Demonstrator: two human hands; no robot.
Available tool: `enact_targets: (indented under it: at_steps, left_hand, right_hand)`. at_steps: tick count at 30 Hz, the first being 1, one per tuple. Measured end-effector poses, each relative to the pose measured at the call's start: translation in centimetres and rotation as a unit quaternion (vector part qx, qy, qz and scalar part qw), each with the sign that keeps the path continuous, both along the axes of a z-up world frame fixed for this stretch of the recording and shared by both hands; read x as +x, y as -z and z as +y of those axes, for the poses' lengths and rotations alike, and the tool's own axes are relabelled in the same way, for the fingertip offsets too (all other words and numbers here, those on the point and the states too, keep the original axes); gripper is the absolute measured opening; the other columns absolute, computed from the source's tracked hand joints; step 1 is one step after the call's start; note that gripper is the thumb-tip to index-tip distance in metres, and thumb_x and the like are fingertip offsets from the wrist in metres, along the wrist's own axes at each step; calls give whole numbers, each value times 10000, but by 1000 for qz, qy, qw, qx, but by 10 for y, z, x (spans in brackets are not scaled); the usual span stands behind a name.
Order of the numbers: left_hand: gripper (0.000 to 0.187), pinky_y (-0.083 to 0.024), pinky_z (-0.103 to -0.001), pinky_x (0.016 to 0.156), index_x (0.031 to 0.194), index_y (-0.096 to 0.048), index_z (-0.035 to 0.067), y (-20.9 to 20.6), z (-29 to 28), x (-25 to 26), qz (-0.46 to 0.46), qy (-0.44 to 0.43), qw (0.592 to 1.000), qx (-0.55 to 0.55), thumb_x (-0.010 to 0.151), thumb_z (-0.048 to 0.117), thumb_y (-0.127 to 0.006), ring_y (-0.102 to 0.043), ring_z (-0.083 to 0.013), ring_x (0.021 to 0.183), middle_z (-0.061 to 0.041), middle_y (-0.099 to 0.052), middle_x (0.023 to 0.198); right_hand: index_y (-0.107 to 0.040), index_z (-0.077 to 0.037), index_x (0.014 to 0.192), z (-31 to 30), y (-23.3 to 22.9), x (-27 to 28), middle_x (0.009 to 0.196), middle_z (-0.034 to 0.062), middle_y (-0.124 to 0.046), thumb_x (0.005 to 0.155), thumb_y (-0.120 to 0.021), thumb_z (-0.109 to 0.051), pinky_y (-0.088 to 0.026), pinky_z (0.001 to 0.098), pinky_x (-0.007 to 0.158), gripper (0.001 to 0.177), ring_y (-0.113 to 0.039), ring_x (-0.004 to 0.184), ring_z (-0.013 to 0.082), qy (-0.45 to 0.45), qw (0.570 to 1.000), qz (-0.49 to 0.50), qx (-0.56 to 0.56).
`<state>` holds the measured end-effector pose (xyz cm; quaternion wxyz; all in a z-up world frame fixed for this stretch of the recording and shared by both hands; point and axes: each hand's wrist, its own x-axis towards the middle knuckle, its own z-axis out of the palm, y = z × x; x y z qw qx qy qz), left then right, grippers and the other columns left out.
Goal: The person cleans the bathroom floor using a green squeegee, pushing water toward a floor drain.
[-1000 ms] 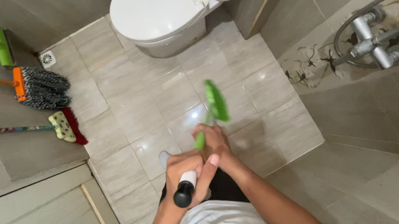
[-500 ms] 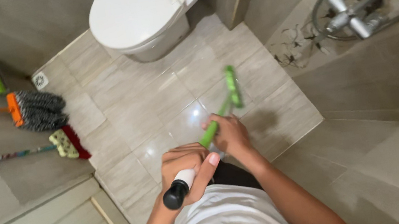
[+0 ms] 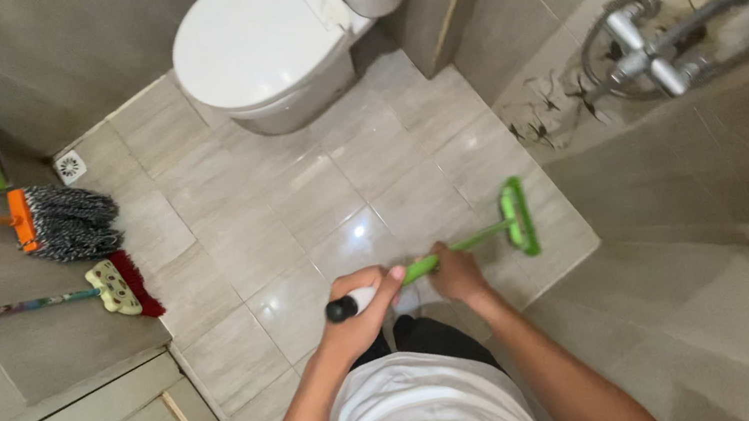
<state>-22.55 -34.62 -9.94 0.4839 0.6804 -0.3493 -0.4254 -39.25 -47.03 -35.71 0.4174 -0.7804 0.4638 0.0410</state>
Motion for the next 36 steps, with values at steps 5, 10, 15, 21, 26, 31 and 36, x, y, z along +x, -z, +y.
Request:
enact_targets:
  at_steps: [5,10,15,21,26,31,36]
  left_hand:
    - [505,-304,-315,481,588,-395,35,-50,26,25,-35,-17,993,-115,968,130,-713,-332,-119,489,-42,-406,521]
    - [513,-297,-330,450,563,-384,44,-83,30,62,-124,-24,976,-175,951,102,-716,-363,-156,434,-52,-393,509]
    - [484,-331,-338,456,555,-405,49,-103,58,90,-137,-32,969,-204,934,95,-703,-407,-197,438,-61,-426,505]
    - [439,-375,-343,498,624,-449,37,-63,61,88,-70,16,976,-205,953,138,-722,-451,-184,492,-68,-447,565]
    - [453,-366,-329,510,639,-452,29,-20,42,77,55,5,994,-89,965,174,-731,-422,-104,558,-23,-455,574]
    - [363,-428,-306,588,703,-526,12,-17,35,76,83,33,989,-115,986,151,-706,-475,-90,630,-34,-525,643]
    - [329,-424,-296,621,739,-538,17,-5,23,48,17,33,975,-220,987,128,-722,-514,-107,634,-54,-548,680]
  right_hand:
    - [-627,-87,1010,33,-84,70,1010,166,-773,841,-734,-354,-578,444,825,334,-734,1015,394,-41,977,-204,48]
    - [-600,-127,1027,50,-147,143,901,125,-737,791,-779,-347,-520,447,798,369,-688,923,369,-98,959,-264,6]
    - [-651,-167,1004,66,-202,162,878,103,-700,888,-745,-352,-498,423,811,238,-639,928,324,-89,985,-147,0]
    - [-700,-159,1016,68,-166,128,949,70,-727,759,-736,-179,-539,419,812,260,-632,947,298,-21,989,-143,-7]
    - [-668,-145,1010,39,-109,93,904,101,-755,744,-847,-237,-565,380,795,334,-724,883,275,30,990,-119,65]
    - [-721,-217,1060,13,-88,79,1049,47,-775,752,-810,-203,-544,401,873,321,-695,979,290,25,999,-2,-30]
    - [-737,-282,1052,-20,-70,80,1049,41,-772,791,-752,-155,-545,433,901,290,-658,1077,316,30,997,35,-63]
